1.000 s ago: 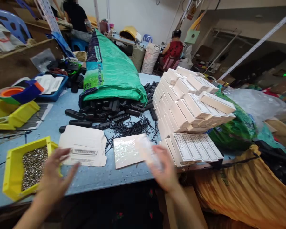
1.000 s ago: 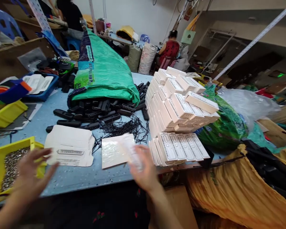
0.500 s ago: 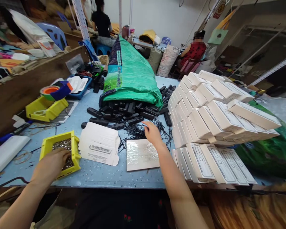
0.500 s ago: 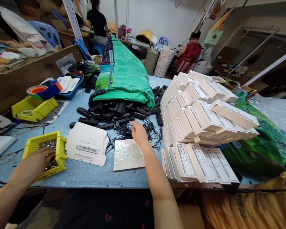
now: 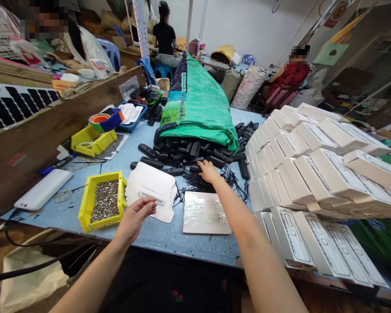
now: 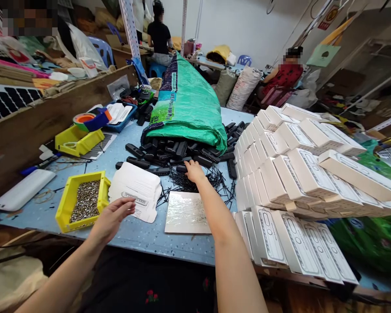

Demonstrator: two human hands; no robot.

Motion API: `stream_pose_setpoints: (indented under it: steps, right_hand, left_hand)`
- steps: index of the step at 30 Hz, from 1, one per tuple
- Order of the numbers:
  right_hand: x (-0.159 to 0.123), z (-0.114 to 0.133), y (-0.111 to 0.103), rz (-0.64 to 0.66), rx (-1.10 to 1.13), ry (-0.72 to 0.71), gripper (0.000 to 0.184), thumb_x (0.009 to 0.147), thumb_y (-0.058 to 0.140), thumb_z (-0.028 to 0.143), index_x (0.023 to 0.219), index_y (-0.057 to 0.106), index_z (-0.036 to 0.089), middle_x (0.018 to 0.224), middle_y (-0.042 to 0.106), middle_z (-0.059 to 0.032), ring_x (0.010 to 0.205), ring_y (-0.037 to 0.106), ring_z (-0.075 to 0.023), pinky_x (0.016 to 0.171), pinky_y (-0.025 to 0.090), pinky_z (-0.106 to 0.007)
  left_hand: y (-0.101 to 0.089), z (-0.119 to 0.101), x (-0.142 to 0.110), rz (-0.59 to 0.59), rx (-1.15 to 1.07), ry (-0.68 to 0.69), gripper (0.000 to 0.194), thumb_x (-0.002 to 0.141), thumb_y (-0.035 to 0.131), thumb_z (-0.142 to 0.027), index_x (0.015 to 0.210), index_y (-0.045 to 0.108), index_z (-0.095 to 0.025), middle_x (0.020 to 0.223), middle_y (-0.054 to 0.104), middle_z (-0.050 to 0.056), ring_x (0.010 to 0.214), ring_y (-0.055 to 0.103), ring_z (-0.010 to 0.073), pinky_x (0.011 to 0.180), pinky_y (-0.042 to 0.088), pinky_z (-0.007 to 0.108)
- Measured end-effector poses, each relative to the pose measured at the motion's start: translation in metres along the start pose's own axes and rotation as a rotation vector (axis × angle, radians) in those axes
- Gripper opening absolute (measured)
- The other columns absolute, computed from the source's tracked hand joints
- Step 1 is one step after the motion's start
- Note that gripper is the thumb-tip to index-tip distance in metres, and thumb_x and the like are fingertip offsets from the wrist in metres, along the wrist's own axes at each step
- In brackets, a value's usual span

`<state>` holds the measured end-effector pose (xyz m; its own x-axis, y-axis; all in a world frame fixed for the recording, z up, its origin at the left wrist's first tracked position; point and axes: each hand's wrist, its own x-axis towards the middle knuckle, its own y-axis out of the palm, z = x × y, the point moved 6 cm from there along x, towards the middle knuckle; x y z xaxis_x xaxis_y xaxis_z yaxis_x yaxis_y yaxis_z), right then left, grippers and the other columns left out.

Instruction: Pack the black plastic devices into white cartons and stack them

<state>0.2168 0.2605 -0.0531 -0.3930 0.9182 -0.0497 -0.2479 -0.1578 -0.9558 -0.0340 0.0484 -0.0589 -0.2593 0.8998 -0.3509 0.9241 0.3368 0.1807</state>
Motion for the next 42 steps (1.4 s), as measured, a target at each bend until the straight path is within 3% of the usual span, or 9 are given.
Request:
stream_pose_setpoints:
  steps: [3,6,9,15,27,33,38,40,42]
  right_hand:
    - [-0.032,0.013,-0.018,-0.183,0.177,-0.025,0.035,0.077,0.059,0.015,0.112,0.054,0.013,0.124,0.051,-0.0142,0.111,0.052,-0.0218,0.097,0.041,-0.033]
    - [-0.085,0.036,-0.030,-0.420,0.816,-0.002,0.025,0.081,0.057,0.030,0.102,0.052,0.017,0.099,0.061,-0.0078,0.089,0.060,-0.0183,0.084,0.049,-0.033]
    - [-0.126,0.075,-0.022,-0.466,1.465,0.016,0.025,0.080,0.056,0.035,0.099,0.049,0.020,0.084,0.060,-0.0026,0.078,0.061,-0.0160,0.079,0.051,-0.035]
    - [-0.143,0.111,-0.005,-0.715,2.039,0.192,0.022,0.075,0.055,0.035,0.077,0.039,0.021,0.061,0.039,0.0066,0.053,0.045,-0.0073,0.062,0.049,-0.026]
    - [-0.142,0.101,0.006,-0.796,2.110,0.365,0.027,0.073,0.056,0.035,0.077,0.034,0.021,0.062,0.034,0.0074,0.053,0.042,-0.0061,0.060,0.046,-0.023]
    - [-0.149,0.102,0.013,-0.734,2.059,0.372,0.027,0.072,0.058,0.034,0.074,0.035,0.020,0.059,0.037,0.0074,0.051,0.042,-0.0057,0.057,0.045,-0.022]
    - [-0.177,0.078,-0.019,-0.984,1.707,-0.001,0.011,0.074,0.054,0.028,0.074,0.045,0.021,0.057,0.044,0.0059,0.051,0.048,-0.0086,0.059,0.047,-0.026]
    - [-0.181,0.074,-0.020,-0.914,1.431,-0.141,0.010,0.072,0.057,0.027,0.071,0.050,0.021,0.057,0.050,0.0043,0.052,0.051,-0.0102,0.058,0.047,-0.026]
    - [-0.173,0.071,-0.006,-0.695,1.245,-0.177,0.011,0.068,0.063,0.025,0.065,0.054,0.019,0.058,0.056,0.0014,0.053,0.054,-0.0117,0.055,0.045,-0.025]
  left_hand:
    - [0.028,0.008,-0.003,0.074,-0.113,-0.063,0.035,0.057,0.083,-0.037,0.080,0.070,-0.014,0.078,0.070,0.005,0.074,0.064,0.0144,0.073,0.054,0.029]
    - [0.042,0.018,-0.009,0.088,-0.234,-0.138,0.033,0.054,0.085,-0.032,0.077,0.070,-0.013,0.073,0.068,0.003,0.069,0.062,0.0119,0.069,0.053,0.026]
    - [0.057,0.027,-0.018,0.139,-0.313,-0.210,0.030,0.055,0.085,-0.028,0.076,0.069,-0.013,0.071,0.066,0.000,0.067,0.061,0.0094,0.068,0.052,0.022]
    - [0.075,0.023,-0.028,0.184,-0.357,-0.174,0.035,0.057,0.085,-0.021,0.079,0.059,-0.016,0.074,0.063,-0.004,0.067,0.060,0.0066,0.067,0.052,0.019]
    - [0.084,0.028,-0.031,0.198,-0.362,-0.090,0.036,0.062,0.082,-0.023,0.076,0.049,-0.017,0.068,0.061,-0.005,0.063,0.058,0.0054,0.067,0.050,0.018]
    - [0.077,0.042,-0.038,0.177,-0.082,0.076,0.031,0.068,0.076,-0.027,0.080,0.049,-0.018,0.071,0.064,-0.002,0.067,0.063,0.0102,0.068,0.051,0.023]
    - [0.044,0.011,-0.020,0.323,0.640,0.432,0.042,0.080,0.064,-0.028,0.118,0.048,-0.022,0.122,0.060,0.011,0.112,0.059,0.0235,0.095,0.048,0.042]
    - [0.025,-0.005,-0.002,0.289,1.082,0.592,0.043,0.079,0.062,-0.022,0.121,0.051,-0.019,0.129,0.055,0.014,0.123,0.050,0.0289,0.104,0.039,0.048]
    - [0.012,-0.011,0.019,0.332,1.432,0.611,0.050,0.073,0.065,-0.015,0.121,0.053,-0.017,0.131,0.054,0.016,0.125,0.047,0.0327,0.106,0.034,0.050]
